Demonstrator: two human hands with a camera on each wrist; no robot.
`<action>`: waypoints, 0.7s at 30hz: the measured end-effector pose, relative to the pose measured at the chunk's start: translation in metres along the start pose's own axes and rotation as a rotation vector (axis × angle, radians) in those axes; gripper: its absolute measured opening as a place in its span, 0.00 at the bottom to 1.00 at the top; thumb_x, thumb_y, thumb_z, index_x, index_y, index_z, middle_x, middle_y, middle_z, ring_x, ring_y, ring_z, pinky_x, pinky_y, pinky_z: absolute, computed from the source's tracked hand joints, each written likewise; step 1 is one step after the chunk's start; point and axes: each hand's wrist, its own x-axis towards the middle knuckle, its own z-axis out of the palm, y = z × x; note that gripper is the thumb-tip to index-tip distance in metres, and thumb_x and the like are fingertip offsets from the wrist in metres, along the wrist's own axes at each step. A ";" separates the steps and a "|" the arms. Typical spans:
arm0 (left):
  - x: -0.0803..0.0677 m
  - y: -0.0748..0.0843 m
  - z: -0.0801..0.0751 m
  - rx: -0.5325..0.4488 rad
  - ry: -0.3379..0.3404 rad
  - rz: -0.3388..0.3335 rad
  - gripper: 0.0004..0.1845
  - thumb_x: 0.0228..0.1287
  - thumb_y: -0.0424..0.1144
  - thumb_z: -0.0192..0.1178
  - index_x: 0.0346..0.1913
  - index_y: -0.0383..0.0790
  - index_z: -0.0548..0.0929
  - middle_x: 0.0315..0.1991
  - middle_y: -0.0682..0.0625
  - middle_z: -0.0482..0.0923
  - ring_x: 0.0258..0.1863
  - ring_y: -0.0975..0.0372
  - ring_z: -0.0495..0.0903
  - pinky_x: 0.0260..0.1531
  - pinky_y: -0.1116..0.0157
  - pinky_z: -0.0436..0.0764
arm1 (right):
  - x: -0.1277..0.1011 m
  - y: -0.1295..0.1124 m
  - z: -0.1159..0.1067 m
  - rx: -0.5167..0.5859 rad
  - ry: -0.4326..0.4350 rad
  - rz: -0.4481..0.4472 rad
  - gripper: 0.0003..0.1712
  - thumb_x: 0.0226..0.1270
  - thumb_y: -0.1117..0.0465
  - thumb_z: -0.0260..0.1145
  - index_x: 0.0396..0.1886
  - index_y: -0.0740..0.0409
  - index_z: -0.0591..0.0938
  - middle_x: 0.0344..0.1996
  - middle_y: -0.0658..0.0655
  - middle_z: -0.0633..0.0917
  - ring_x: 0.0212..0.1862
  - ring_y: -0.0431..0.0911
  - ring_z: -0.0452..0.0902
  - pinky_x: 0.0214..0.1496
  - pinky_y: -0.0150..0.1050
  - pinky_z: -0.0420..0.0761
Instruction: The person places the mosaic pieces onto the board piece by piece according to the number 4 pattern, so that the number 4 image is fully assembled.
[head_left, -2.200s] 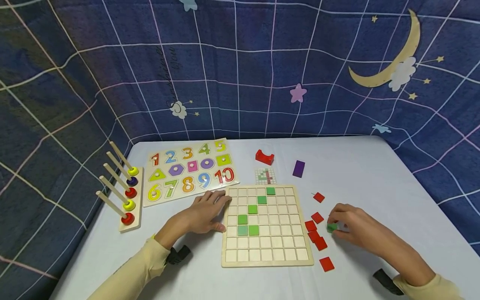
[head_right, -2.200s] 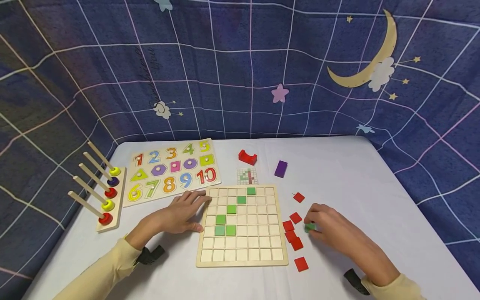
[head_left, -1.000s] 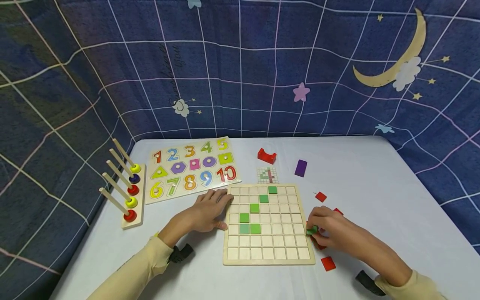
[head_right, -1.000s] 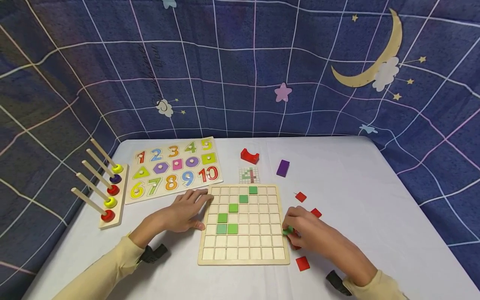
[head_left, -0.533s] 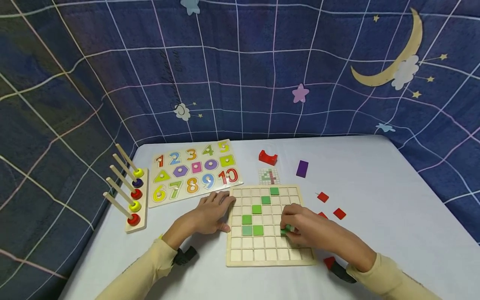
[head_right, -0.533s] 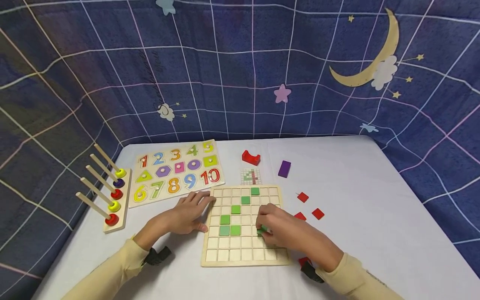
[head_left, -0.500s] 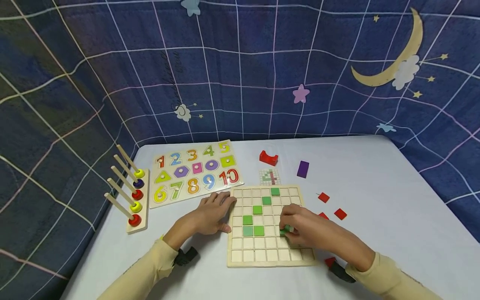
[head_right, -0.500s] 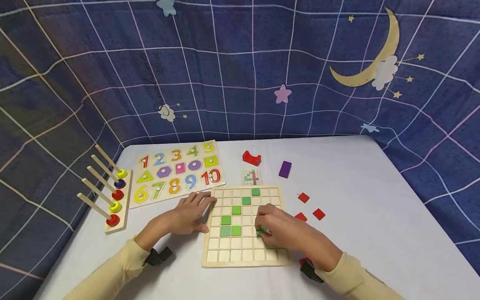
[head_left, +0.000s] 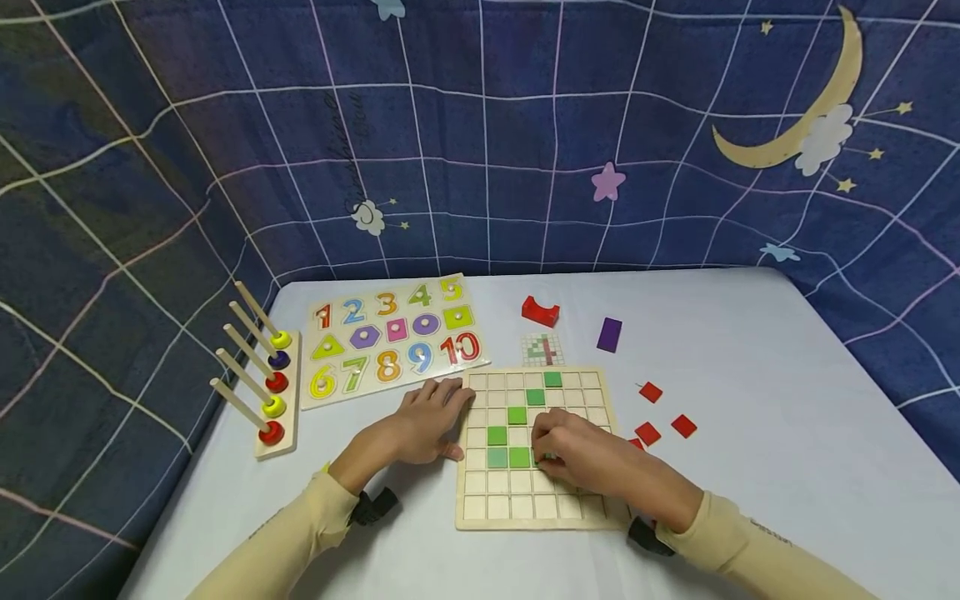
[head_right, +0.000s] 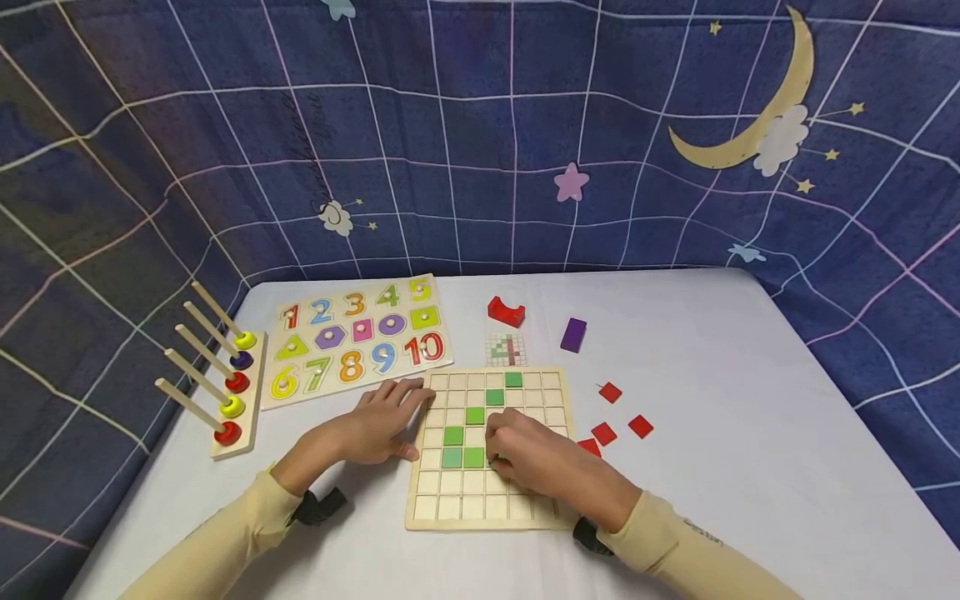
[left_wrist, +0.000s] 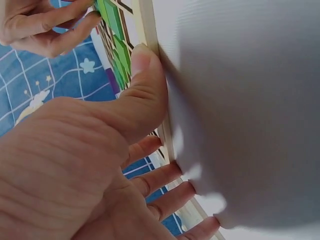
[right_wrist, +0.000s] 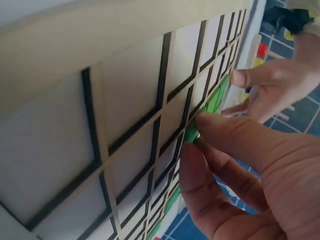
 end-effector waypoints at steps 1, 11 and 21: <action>0.001 0.000 0.000 0.000 -0.002 -0.004 0.45 0.70 0.51 0.69 0.81 0.39 0.59 0.83 0.35 0.54 0.82 0.39 0.56 0.77 0.34 0.60 | 0.000 0.000 0.000 -0.007 0.008 0.003 0.13 0.60 0.75 0.77 0.24 0.54 0.89 0.32 0.49 0.82 0.38 0.40 0.76 0.43 0.29 0.80; 0.002 0.002 -0.002 -0.003 -0.011 -0.018 0.45 0.69 0.49 0.71 0.81 0.38 0.60 0.84 0.35 0.54 0.81 0.39 0.56 0.77 0.34 0.61 | -0.002 -0.005 0.003 -0.003 0.032 0.029 0.12 0.60 0.76 0.75 0.25 0.55 0.88 0.33 0.50 0.84 0.40 0.43 0.77 0.44 0.30 0.81; 0.002 0.000 0.000 -0.018 -0.003 -0.012 0.46 0.68 0.50 0.71 0.81 0.38 0.60 0.83 0.35 0.54 0.82 0.39 0.55 0.77 0.35 0.59 | -0.007 -0.007 0.002 0.019 0.040 0.051 0.09 0.63 0.72 0.74 0.27 0.56 0.88 0.36 0.50 0.85 0.42 0.42 0.77 0.45 0.30 0.80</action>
